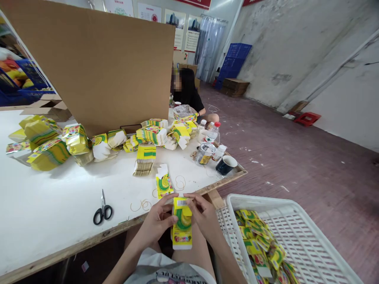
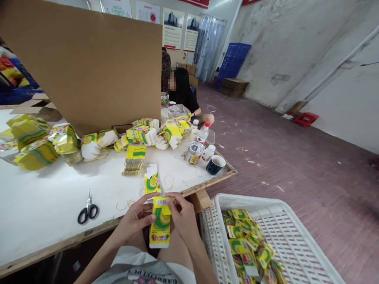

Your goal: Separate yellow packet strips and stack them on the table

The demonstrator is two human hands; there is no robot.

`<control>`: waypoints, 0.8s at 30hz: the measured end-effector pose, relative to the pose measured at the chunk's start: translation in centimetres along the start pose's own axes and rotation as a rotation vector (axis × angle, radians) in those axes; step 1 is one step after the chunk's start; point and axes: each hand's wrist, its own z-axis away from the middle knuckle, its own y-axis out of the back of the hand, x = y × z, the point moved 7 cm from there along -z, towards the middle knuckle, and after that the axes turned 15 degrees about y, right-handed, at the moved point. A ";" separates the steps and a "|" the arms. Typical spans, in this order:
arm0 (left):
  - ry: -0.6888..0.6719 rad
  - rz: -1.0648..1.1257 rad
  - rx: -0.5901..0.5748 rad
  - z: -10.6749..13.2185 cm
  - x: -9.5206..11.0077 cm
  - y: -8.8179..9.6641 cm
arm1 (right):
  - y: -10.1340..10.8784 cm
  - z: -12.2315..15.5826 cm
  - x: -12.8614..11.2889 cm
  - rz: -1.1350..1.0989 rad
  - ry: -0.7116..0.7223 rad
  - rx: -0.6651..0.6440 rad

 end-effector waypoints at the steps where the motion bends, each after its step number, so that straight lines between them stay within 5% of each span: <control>1: 0.004 -0.006 -0.006 -0.1 0.0 -0.2 | 0.3 0.0 0.0 -0.022 0.009 0.035; 6: -0.038 -0.062 0.016 -0.7 -0.4 -1.4 | 0.3 0.1 0.1 -0.221 0.004 0.148; 10: -0.074 -0.231 0.026 -1.6 -1.3 -2.0 | 3.3 0.7 -1.0 -0.021 0.074 0.179; 14: -0.141 -0.757 0.369 -2.9 -1.5 2.1 | 11.9 2.6 -3.4 0.714 0.220 0.414; 17: -0.117 -0.917 0.546 -4.2 -2.0 6.3 | 15.2 3.5 -3.7 0.974 0.210 0.467; 20: -0.106 -0.943 0.577 -5.4 -2.6 8.9 | 13.5 3.0 -1.9 0.779 0.139 0.356; 24: -0.107 -0.959 0.592 -6.0 -2.9 10.2 | 6.8 1.2 1.3 0.464 0.014 0.182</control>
